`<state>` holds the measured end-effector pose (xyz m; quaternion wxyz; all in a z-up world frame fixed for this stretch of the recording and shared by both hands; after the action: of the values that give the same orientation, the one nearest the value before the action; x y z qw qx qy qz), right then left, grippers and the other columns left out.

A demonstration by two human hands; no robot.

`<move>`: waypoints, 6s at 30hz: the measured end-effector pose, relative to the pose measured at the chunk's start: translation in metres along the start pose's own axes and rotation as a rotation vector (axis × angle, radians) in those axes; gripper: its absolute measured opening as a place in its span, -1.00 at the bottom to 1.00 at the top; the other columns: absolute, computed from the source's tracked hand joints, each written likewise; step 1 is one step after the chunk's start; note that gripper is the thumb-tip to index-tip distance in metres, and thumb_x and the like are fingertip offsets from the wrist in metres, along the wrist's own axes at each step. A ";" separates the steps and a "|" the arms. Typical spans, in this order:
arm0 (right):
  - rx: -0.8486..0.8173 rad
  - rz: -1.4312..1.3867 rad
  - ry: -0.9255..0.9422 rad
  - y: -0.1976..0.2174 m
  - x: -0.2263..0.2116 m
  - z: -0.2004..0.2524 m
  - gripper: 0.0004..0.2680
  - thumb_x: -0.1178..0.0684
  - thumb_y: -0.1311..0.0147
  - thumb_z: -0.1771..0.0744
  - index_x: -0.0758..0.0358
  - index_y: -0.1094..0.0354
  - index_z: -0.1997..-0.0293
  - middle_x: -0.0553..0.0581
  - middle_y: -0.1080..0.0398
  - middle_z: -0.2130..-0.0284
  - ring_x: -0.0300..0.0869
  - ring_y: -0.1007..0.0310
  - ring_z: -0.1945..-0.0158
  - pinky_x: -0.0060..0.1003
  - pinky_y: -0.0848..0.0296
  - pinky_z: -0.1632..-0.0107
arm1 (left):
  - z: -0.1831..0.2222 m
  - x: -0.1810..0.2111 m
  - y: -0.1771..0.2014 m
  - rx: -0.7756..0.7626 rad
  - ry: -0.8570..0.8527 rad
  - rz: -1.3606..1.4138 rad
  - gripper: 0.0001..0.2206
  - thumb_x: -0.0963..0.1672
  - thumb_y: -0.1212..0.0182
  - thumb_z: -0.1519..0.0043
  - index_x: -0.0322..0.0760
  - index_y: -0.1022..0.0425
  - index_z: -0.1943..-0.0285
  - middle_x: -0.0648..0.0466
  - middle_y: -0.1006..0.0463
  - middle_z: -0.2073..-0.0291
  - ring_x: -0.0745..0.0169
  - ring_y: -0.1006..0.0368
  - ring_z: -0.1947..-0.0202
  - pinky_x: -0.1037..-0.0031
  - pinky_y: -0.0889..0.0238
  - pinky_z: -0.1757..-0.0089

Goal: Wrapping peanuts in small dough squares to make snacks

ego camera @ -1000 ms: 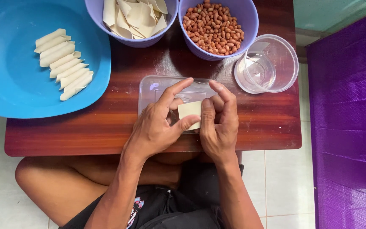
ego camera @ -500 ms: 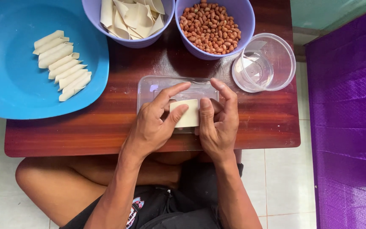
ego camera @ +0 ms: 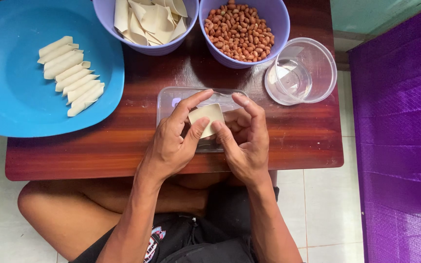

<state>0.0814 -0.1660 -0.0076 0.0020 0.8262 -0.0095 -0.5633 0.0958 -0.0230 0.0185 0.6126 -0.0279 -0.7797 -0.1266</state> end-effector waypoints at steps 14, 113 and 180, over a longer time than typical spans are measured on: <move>0.025 0.079 0.051 0.010 -0.004 -0.002 -0.62 0.27 -0.08 -0.40 0.35 -0.05 -0.38 0.27 -0.48 0.29 -0.20 -0.42 0.44 -0.33 -0.52 0.34 | -0.001 -0.022 0.006 0.131 -0.066 -0.050 -0.91 -0.09 -0.35 -0.26 -0.05 -0.71 0.12 0.10 -0.65 0.52 0.30 -0.58 0.44 0.47 -0.42 0.30; -0.079 0.440 0.167 0.017 -0.028 -0.021 -0.75 0.24 -0.06 -0.39 0.24 -0.34 -0.22 0.19 -0.55 0.17 0.03 -0.54 0.19 -0.16 -0.55 0.16 | -0.019 -0.017 0.018 0.013 0.106 -0.476 -0.92 -0.13 -0.37 -0.20 -0.13 -0.65 0.17 0.02 -0.52 0.29 0.04 -0.45 0.30 0.28 -0.32 0.26; -0.066 0.056 0.078 0.022 -0.004 -0.003 -0.58 0.31 -0.10 -0.38 0.37 -0.03 -0.40 0.29 -0.47 0.30 -0.17 -0.46 0.41 -0.27 -0.55 0.36 | 0.001 -0.045 -0.017 0.092 0.219 0.117 -0.89 -0.19 -0.28 -0.19 -0.35 -0.61 0.17 0.02 -0.51 0.54 0.37 -0.40 0.44 0.53 -0.45 0.40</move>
<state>0.0829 -0.1876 -0.0028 0.0452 0.8464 -0.0139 -0.5304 0.1022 -0.0341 -0.0274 0.7010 -0.0315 -0.7101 -0.0570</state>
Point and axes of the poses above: each hand's wrist, its own z-axis away from the middle knuckle, its own y-axis out of the back of the hand, x = y × z, the point moved 10 cm from there along -z, towards the middle knuckle
